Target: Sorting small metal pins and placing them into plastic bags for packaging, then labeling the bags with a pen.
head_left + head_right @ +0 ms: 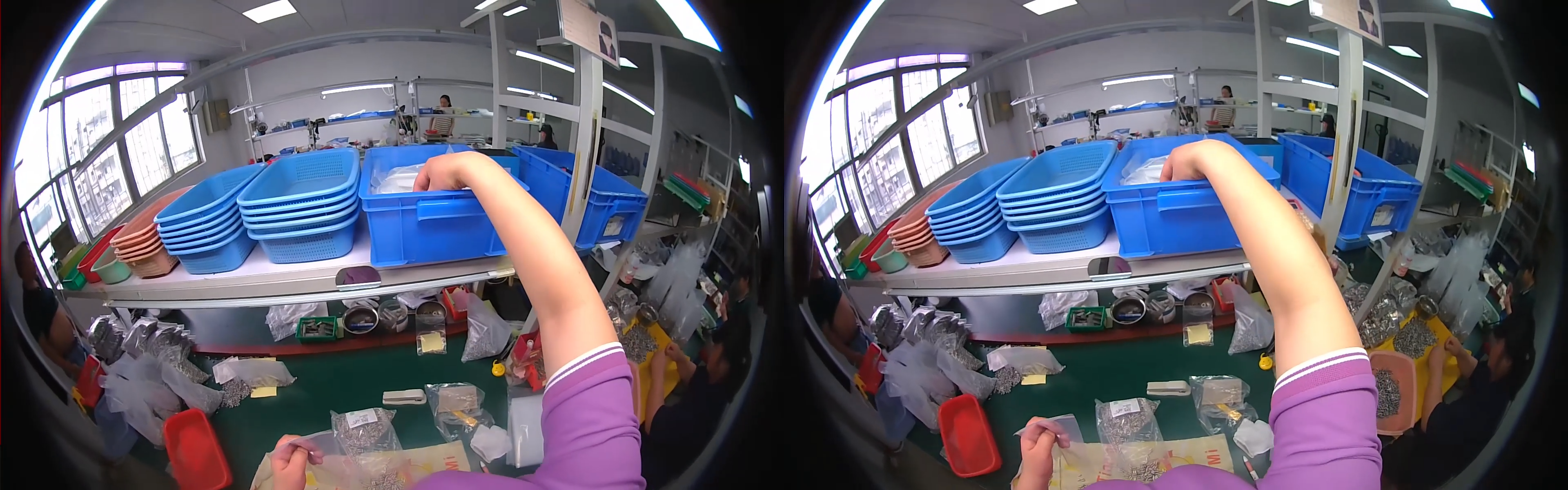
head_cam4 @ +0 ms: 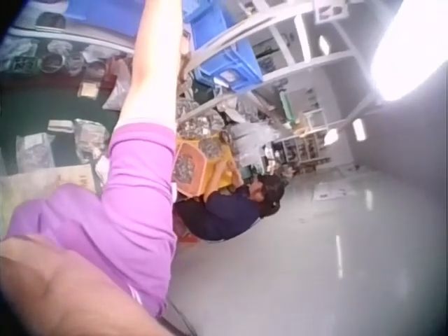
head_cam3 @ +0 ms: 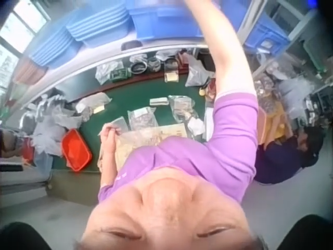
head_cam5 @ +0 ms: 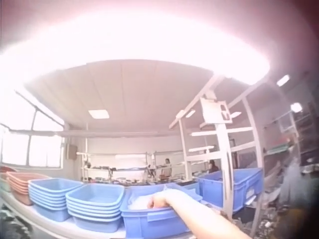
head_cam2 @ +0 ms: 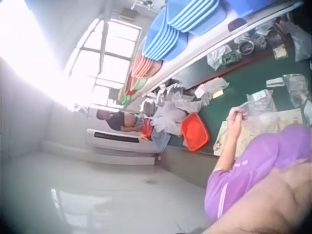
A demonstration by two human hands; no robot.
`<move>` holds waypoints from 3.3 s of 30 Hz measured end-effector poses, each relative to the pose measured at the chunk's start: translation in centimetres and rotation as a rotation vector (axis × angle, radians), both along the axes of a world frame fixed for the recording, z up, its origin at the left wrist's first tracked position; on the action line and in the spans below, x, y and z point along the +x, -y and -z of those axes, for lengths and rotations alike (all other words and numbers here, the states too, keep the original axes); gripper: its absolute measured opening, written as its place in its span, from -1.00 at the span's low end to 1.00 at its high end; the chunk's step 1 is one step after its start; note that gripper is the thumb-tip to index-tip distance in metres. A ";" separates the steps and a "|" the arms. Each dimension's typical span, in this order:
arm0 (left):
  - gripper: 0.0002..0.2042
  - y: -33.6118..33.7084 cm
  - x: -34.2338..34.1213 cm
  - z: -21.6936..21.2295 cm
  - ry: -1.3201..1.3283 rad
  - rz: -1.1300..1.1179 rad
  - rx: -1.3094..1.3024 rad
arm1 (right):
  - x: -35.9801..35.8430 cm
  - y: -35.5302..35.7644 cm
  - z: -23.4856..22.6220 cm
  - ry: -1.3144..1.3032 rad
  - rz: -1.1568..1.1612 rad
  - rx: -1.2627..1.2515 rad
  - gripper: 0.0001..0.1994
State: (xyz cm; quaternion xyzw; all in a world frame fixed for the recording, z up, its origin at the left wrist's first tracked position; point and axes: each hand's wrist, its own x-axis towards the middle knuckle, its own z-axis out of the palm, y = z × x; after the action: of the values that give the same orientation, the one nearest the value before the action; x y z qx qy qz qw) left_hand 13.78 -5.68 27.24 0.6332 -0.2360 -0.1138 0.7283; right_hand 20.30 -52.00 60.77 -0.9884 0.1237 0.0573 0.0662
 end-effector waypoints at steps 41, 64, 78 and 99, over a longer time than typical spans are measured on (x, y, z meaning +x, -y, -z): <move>-0.69 6.8 -2.6 3.3 -0.409 0.319 0.162 | -22.9 -11.1 19.8 0.548 -0.255 0.209 -0.79; -0.67 17.6 -3.6 9.0 -0.389 0.201 0.416 | -24.7 -11.5 35.7 1.123 0.382 0.570 -0.88; -0.46 18.3 -3.3 12.0 -0.292 0.243 0.466 | -27.1 -16.9 39.5 0.633 0.232 1.067 -0.67; -0.59 23.8 -2.6 10.8 0.012 0.558 0.700 | -31.2 -12.0 38.2 0.939 0.506 0.601 -0.73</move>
State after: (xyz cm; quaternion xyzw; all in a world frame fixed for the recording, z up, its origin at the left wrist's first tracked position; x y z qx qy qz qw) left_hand 11.20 -29.51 16.45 0.7543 -0.3494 -0.3753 0.4101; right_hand -10.94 -40.00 22.61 -0.7861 0.2909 -0.3695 0.4012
